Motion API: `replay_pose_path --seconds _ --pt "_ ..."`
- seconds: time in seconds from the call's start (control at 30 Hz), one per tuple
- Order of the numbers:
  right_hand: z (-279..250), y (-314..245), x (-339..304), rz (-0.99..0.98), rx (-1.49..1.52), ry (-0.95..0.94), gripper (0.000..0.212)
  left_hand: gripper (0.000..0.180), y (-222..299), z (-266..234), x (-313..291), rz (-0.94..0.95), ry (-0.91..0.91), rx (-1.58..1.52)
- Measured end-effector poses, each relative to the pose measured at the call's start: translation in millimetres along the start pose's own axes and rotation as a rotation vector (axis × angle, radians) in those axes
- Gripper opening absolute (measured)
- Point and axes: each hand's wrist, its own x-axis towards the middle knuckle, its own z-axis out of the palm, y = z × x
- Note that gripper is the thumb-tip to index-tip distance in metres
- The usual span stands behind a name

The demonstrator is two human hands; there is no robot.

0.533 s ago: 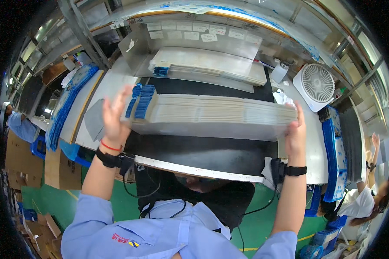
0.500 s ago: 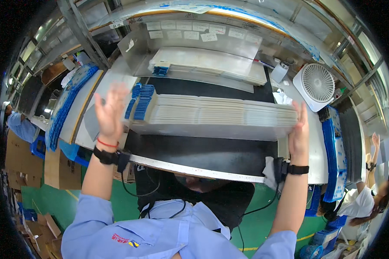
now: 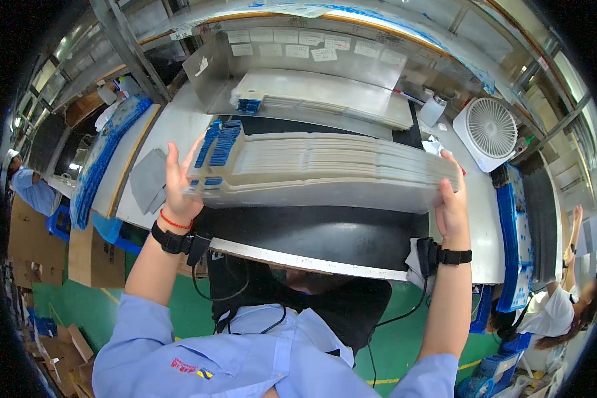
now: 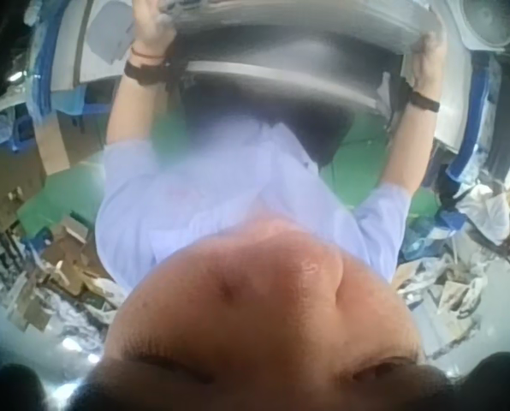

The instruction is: Inspecting, stacking, and organizing internal keyboard membranes and metal plates on a factory workbench.

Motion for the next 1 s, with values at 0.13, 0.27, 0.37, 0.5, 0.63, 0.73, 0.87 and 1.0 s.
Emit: replay_pose_path --seconds 0.13,0.27,0.37,0.5,0.63,0.73,0.87,1.0 --pt "-3.3 -0.9 2.0 0.031 0.067 -0.009 0.095 0.080 3.4 2.0 -1.5 0.037 0.054 0.059" --pt "6.7 -7.4 7.9 -0.039 0.146 -0.091 0.097 0.084 0.9 -32.7 15.4 0.173 -0.012 0.310" --pt "0.0 1.1 6.8 -0.049 0.104 -0.088 0.093 0.082 4.0 -5.6 9.0 0.072 -0.071 0.015" --pt "-4.6 3.9 8.1 0.009 0.092 0.030 0.078 0.083 0.2 9.9 4.8 0.079 -0.003 0.023" --pt "4.4 -1.5 6.9 0.008 0.094 0.067 0.061 0.081 1.3 -6.8 -1.7 0.039 -0.133 -0.062" --pt "5.9 -0.7 7.4 0.028 0.094 0.097 0.055 0.087 2.6 3.4 -28.6 0.159 -0.086 0.139" --pt "5.6 0.8 7.6 0.036 0.109 0.110 0.051 0.075 -7.6 20.3 -34.9 0.272 0.050 0.355" --pt "5.2 -0.6 13.4 0.078 0.146 0.095 0.058 0.045 -4.6 10.0 -13.3 0.170 0.167 0.234"
